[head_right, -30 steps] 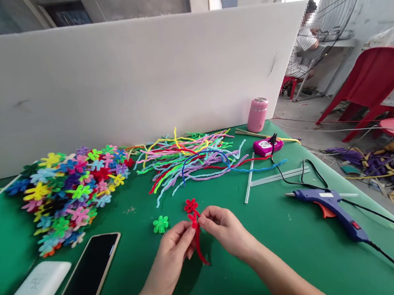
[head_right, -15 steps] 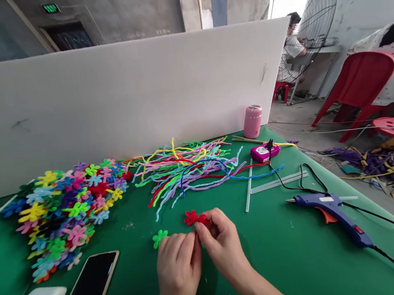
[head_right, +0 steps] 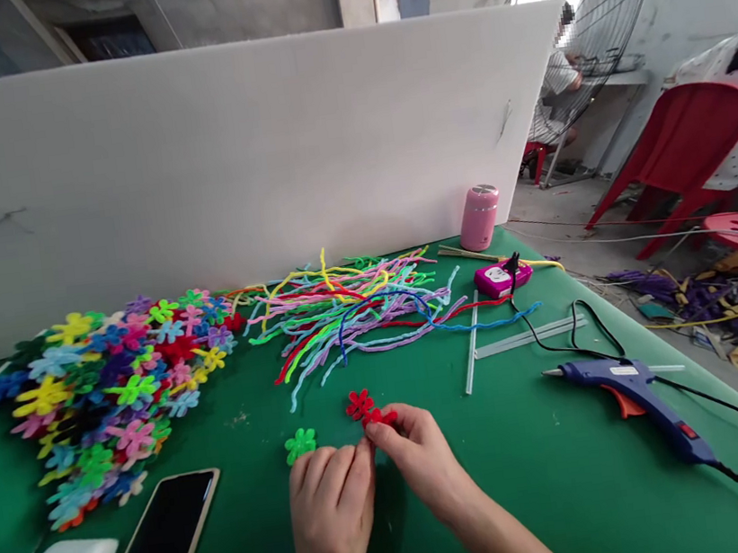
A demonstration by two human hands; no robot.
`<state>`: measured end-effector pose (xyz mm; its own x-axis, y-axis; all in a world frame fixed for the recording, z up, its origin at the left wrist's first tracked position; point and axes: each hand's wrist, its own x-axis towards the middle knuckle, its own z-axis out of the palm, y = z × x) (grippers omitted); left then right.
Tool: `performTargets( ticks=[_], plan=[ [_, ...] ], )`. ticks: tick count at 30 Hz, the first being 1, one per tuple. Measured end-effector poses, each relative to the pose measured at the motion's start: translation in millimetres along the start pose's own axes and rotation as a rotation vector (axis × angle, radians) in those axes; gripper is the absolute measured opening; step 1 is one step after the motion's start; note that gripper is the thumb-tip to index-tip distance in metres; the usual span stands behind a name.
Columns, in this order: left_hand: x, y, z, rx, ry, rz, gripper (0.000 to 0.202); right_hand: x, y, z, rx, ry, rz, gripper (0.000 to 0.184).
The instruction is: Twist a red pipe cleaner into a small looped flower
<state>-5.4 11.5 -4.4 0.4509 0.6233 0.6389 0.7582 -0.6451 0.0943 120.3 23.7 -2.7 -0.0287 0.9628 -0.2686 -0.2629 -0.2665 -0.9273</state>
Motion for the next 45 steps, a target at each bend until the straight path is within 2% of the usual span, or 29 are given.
performTargets(
  ticks=[2, 4, 6, 9, 11, 13, 15, 17, 24, 27, 31, 35, 42, 45],
  plan=[
    [-1, 0, 1.2, -0.138, 0.028, -0.098, 0.02, 0, 0, 1, 0.058, 0.009, 0.004, 0.034],
    [0, 1, 0.5, -0.367, 0.003, -0.278, 0.015, -1, 0, 1, 0.076, 0.008, -0.024, 0.033],
    [2, 1, -1.7, -0.66, -0.122, -0.542, 0.012, -1, 0, -1, 0.065, -0.02, -0.048, 0.032],
    [5, -1, -4.4, -1.158, -0.325, -0.947, 0.022, 0, -1, -8, 0.059, -0.114, -0.045, 0.03],
    [7, -4, -4.3, -1.483, -0.365, -1.13, 0.022, 0, -1, -13, 0.088, -0.192, -0.003, 0.027],
    [7, -6, -3.0, -1.733, -0.377, -1.223, 0.02, 0, -2, -18, 0.146, -0.264, 0.077, 0.024],
    [6, -7, -1.6, -1.881, -0.414, -1.231, 0.02, 0, -2, -20, 0.21, -0.312, 0.165, 0.023],
    [6, -8, -1.1, -1.913, -0.444, -1.184, 0.019, 0, -2, -21, 0.237, -0.318, 0.212, 0.024],
    [8, -7, -6.1, -1.655, -0.486, -1.061, 0.018, -1, -5, -20, 0.091, -0.279, 0.06, 0.026],
    [10, -4, -7.8, -1.654, -0.492, -1.049, 0.018, -3, -7, -20, 0.105, -0.224, 0.036, 0.026],
    [10, 2, -7.7, -1.681, -0.489, -1.055, 0.019, -7, -9, -18, 0.12, -0.271, 0.011, 0.026],
    [7, 7, -8.2, -1.457, -0.456, -1.013, 0.025, -11, -8, -13, 0.018, -0.226, -0.079, 0.028],
    [12, 17, -21.6, -1.04, -0.296, -0.781, 0.025, -14, -6, -4, -0.219, -0.098, -0.182, 0.032],
    [14, 20, -23.2, -1.031, -0.28, -0.831, 0.023, -15, -8, -1, -0.237, -0.077, -0.174, 0.034]
  ],
)
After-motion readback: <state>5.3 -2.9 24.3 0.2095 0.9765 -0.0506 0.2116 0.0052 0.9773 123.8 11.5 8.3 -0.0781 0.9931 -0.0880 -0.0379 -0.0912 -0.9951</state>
